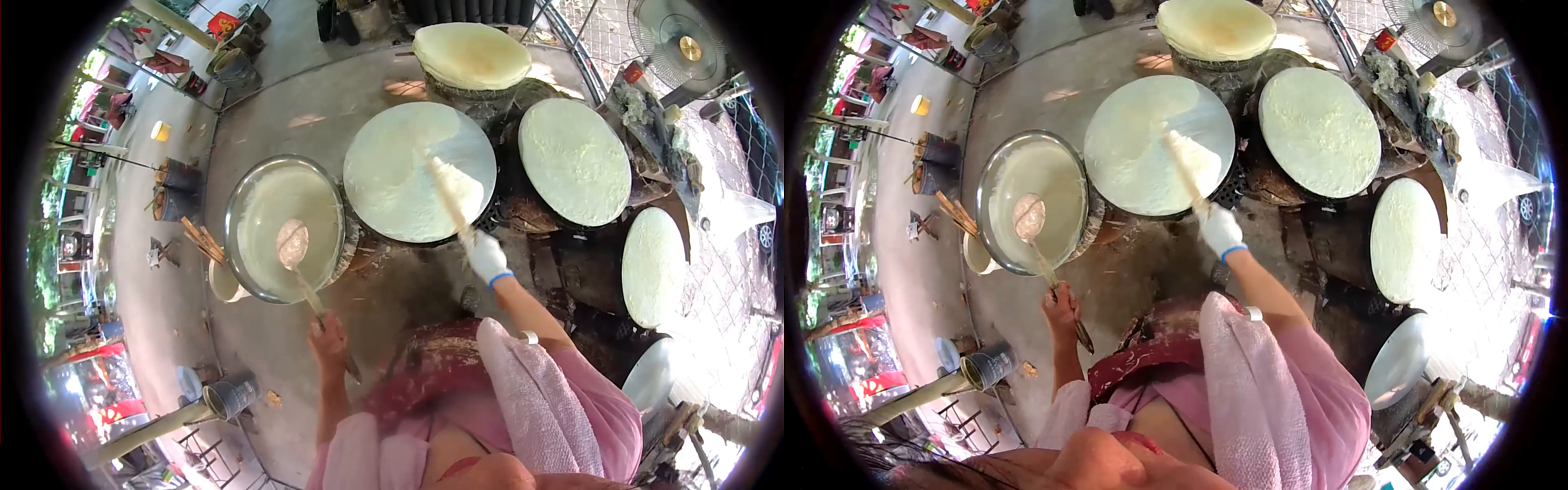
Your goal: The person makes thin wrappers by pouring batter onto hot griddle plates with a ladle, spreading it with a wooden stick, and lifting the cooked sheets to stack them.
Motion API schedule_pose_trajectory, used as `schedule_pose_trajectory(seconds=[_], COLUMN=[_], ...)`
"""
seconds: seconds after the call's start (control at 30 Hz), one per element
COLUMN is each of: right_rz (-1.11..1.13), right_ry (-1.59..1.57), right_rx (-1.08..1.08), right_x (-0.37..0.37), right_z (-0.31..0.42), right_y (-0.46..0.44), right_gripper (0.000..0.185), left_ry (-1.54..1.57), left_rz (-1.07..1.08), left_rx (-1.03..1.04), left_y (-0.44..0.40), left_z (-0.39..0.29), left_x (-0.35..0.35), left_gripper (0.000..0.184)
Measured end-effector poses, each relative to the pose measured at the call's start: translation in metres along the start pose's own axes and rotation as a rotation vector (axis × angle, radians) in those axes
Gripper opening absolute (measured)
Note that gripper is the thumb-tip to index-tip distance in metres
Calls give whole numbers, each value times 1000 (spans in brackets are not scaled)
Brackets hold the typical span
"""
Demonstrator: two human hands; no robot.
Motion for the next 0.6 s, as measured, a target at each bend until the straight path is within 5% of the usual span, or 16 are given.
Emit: schedule_pose_trajectory(seconds=[0.07,0.1,0.27,0.47,0.6], right_rz=[281,362,3,250,82], right_ry=[240,242,289,178,327], right_rx=[-163,-62,-64,-226,-151], right_x=[9,0,-76,-66,-86], right_z=[2,-3,-45,-52,-92], right_y=[31,39,-37,-18,-50], right_gripper=[49,47,47,57,65], left_ry=[28,42,5,-112,-9], left_rz=[-27,-40,-105,-79,-82], left_rx=[-21,-33,-50,-107,-140], left_y=[12,16,30,19,17], left_z=[-8,-10,-13,-5,-12], left_x=[21,29,57,75,92], left_gripper=[18,19,18,14,12])
Point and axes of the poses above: each hand's wrist, its own y-axis away from the middle knuckle, its own x-axis out of the palm, z = x × y, the point moved 5 cm from there along -y, towards the middle knuckle, and after that the axes turned 11 degrees about z, right-handed, at the moved point
